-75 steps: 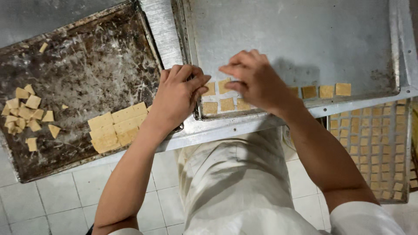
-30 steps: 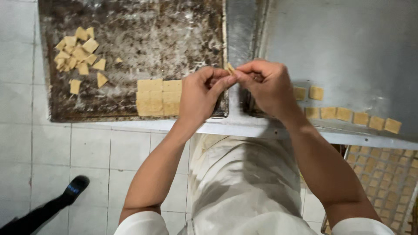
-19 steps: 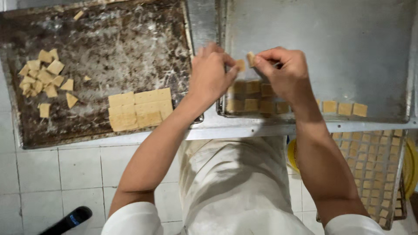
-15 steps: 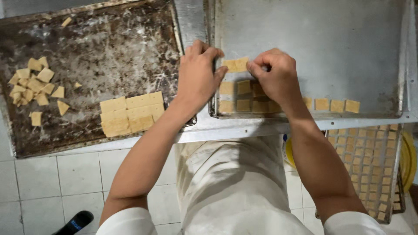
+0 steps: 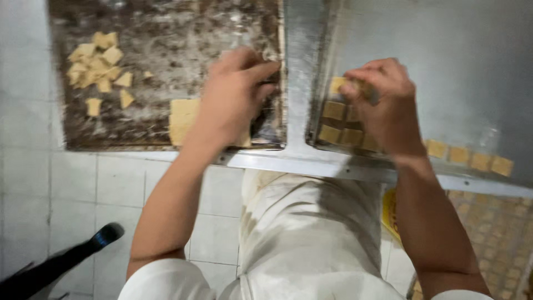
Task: The person separates rectangular dough pieces from a larger sheet on a dirty baking tray and arranges them into rows on a clean silver tray by hand.
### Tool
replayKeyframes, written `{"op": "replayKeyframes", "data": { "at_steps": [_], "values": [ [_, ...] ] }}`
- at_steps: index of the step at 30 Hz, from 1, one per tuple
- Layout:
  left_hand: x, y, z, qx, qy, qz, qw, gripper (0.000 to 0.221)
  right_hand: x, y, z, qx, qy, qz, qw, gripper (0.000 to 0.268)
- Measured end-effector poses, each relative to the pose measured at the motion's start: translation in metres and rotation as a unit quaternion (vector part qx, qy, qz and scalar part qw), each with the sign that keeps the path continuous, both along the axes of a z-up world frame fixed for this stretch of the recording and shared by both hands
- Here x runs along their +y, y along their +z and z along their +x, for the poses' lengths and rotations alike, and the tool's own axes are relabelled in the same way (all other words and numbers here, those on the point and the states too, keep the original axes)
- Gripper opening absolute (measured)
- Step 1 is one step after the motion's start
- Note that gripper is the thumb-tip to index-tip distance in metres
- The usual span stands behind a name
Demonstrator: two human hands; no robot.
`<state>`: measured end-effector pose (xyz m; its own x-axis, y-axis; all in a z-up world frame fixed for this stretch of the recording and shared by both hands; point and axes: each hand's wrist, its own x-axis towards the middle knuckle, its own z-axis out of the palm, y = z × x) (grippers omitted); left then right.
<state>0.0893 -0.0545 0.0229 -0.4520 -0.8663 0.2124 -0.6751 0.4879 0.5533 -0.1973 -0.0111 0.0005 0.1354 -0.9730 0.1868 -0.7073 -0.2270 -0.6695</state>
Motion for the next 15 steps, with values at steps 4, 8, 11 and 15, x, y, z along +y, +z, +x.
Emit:
{"op": "replayKeyframes", "data": {
  "at_steps": [4,8,11,15],
  "values": [
    [0.024,0.028,0.083,-0.133,0.062,0.010,0.989,0.024,-0.006,-0.010,0.066,-0.052,0.120,-0.049,0.990,0.019],
    [0.053,0.023,0.121,-0.147,0.104,0.066,0.981,0.025,0.003,-0.019,0.145,-0.085,0.180,0.011,0.980,0.025],
    [0.066,0.011,0.123,-0.126,0.104,0.035,0.986,0.026,0.015,-0.018,0.188,-0.005,0.196,-0.033,0.980,0.032],
    [0.069,0.002,0.123,-0.076,0.113,0.038,0.990,0.021,0.022,-0.019,0.203,0.020,0.180,-0.029,0.983,0.015]
  ]
}}
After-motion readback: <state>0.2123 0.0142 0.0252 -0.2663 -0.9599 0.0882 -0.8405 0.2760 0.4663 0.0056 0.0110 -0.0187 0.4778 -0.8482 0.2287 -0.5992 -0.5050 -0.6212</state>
